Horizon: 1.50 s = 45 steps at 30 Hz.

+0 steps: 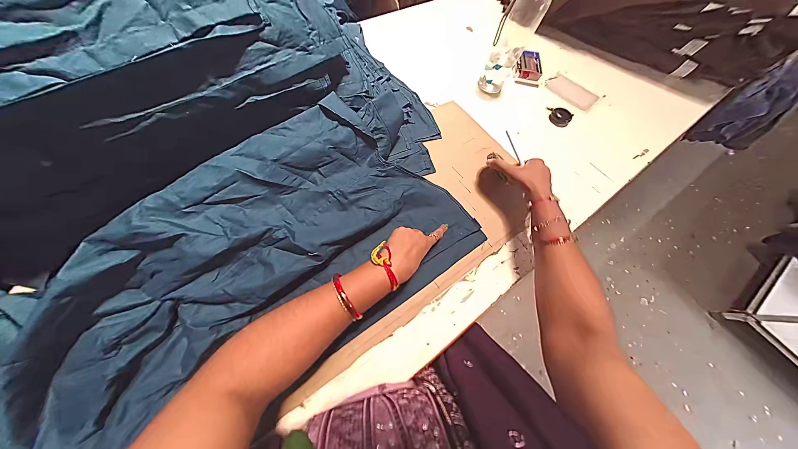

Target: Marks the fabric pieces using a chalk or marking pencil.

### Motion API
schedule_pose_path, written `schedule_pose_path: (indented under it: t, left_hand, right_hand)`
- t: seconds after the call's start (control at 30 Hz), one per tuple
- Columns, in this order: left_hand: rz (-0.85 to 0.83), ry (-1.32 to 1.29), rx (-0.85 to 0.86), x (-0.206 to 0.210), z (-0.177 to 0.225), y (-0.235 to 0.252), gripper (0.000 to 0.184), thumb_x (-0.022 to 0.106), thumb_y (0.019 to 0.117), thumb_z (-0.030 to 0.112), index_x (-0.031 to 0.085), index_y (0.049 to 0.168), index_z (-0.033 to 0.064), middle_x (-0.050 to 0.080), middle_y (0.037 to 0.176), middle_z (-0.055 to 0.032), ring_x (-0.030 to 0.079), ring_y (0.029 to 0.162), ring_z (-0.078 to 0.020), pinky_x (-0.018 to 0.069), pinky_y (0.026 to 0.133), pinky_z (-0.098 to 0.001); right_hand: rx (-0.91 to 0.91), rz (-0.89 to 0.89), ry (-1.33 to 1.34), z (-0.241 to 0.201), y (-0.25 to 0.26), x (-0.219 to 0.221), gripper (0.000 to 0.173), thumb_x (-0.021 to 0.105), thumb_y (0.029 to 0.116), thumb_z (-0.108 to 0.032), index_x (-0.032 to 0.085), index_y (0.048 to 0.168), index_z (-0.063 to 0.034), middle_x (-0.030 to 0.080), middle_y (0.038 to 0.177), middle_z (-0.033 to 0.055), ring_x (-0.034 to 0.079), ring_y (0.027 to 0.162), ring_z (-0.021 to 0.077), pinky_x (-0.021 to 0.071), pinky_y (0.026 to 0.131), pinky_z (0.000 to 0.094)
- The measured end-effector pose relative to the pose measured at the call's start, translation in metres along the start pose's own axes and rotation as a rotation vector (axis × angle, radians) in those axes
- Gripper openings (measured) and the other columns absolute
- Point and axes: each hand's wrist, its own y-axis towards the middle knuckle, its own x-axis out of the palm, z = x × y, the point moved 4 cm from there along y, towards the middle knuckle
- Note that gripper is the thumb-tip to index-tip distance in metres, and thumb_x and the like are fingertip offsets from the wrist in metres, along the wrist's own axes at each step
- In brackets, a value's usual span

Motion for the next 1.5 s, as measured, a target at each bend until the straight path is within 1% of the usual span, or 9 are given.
schedule_pose_path:
  t: [0.1,0.27,0.53,0.8,1.0,1.1,1.23,1.33,1.5]
  left_hand:
    - [0.02,-0.002,-0.053,0.001,-0.004,0.0,0.068,0.038,0.1042,-0.006,0.014,0.165,0.0114,0.066,0.114,-0.0286,0.065,0.108,-0.0469,0.0502,0.09,-0.0579]
    - [0.11,0.0,-0.132,0.008,-0.01,-0.004,0.061,0.039,0.1061,-0.001,0.014,0.161,-0.0037,0.068,0.109,-0.0267,0.067,0.105,-0.0439,0.0523,0.088,-0.0542]
    - [0.43,-0.304,-0.213,0.101,-0.02,-0.11,0.042,0.036,0.1052,-0.006,0.047,0.146,-0.0038,0.056,0.135,-0.0325,0.056,0.123,-0.0518,0.0486,0.094,-0.061]
    - [1.231,-0.548,-0.898,0.297,-0.129,-0.361,0.03,0.065,0.0781,-0.018,0.073,0.104,-0.0046,0.069,0.119,-0.0251,0.06,0.123,-0.0455,0.0403,0.106,-0.0647]
    - [1.37,-0.703,-0.623,0.336,-0.152,-0.426,0.017,0.064,0.0827,-0.009,0.074,0.095,-0.0053,0.071,0.115,-0.0207,0.057,0.13,-0.0397,0.039,0.117,-0.048]
    - [1.422,-0.739,-0.614,0.343,-0.159,-0.431,0.007,0.068,0.0864,-0.002,0.074,0.089,-0.0054,0.072,0.115,-0.0209,0.06,0.129,-0.0385,0.0425,0.115,-0.0478]
    - [1.451,-0.72,-0.773,0.342,-0.159,-0.429,0.017,0.073,0.0883,0.012,0.077,0.09,-0.0043,0.067,0.124,-0.025,0.045,0.14,-0.0479,0.0251,0.12,-0.0626]
    - [1.374,-0.796,-0.923,0.337,-0.158,-0.427,0.02,0.074,0.0909,0.021,0.079,0.092,0.0015,0.059,0.14,-0.0217,0.027,0.151,-0.0466,0.0068,0.119,-0.0716]
    - [1.215,-0.754,-1.028,0.332,-0.156,-0.423,0.029,0.068,0.0955,0.033,0.078,0.097,0.0061,0.051,0.148,-0.0213,0.022,0.153,-0.0462,0.0059,0.115,-0.0763]
  right_hand:
    - [-0.21,-0.073,0.136,0.0,-0.083,0.01,0.06,0.077,0.0894,-0.047,0.066,0.119,0.0038,0.066,0.096,0.0259,0.062,0.086,0.0405,0.047,0.075,0.0615]
    - [-0.362,-0.011,-0.151,-0.015,-0.161,0.047,0.097,0.083,0.0628,-0.065,0.061,0.131,0.0018,0.062,0.127,0.0258,0.067,0.102,0.0418,0.0524,0.079,0.0608]
    - [-0.336,-0.063,-0.288,-0.016,-0.174,0.061,0.097,0.083,0.0771,-0.056,0.05,0.143,0.0068,0.05,0.143,0.0366,0.057,0.123,0.0529,0.0456,0.096,0.0678]
    - [-0.422,-0.068,-0.728,-0.056,-0.201,0.066,0.076,0.071,0.094,-0.048,0.055,0.13,0.017,0.052,0.135,0.0432,0.055,0.122,0.059,0.0445,0.094,0.0711]
    - [-1.443,-0.503,-0.391,-0.182,-0.396,0.157,0.03,0.059,0.1,-0.02,0.072,0.115,0.0033,0.073,0.098,0.0271,0.072,0.086,0.0475,0.0534,0.07,0.0662]
    - [-1.868,-0.85,-0.464,-0.199,-0.505,0.223,0.043,0.044,0.107,-0.031,0.064,0.14,-0.0128,0.072,0.079,0.0159,0.071,0.069,0.0377,0.0534,0.059,0.0556]
    - [-1.67,-1.109,-1.053,-0.222,-0.572,0.26,0.056,0.036,0.1111,-0.032,0.022,0.165,-0.0253,0.069,0.113,0.0238,0.066,0.108,0.0434,0.048,0.09,0.0583]
    - [-1.581,-1.206,-1.054,-0.226,-0.57,0.266,0.066,0.044,0.1078,-0.031,0.013,0.166,-0.028,0.067,0.117,0.0249,0.065,0.111,0.0435,0.0482,0.093,0.0597]
    - [-1.512,-1.332,-1.023,-0.232,-0.568,0.271,0.066,0.044,0.1087,-0.029,0.011,0.166,-0.0286,0.066,0.116,0.0252,0.065,0.106,0.0411,0.0477,0.093,0.0578]
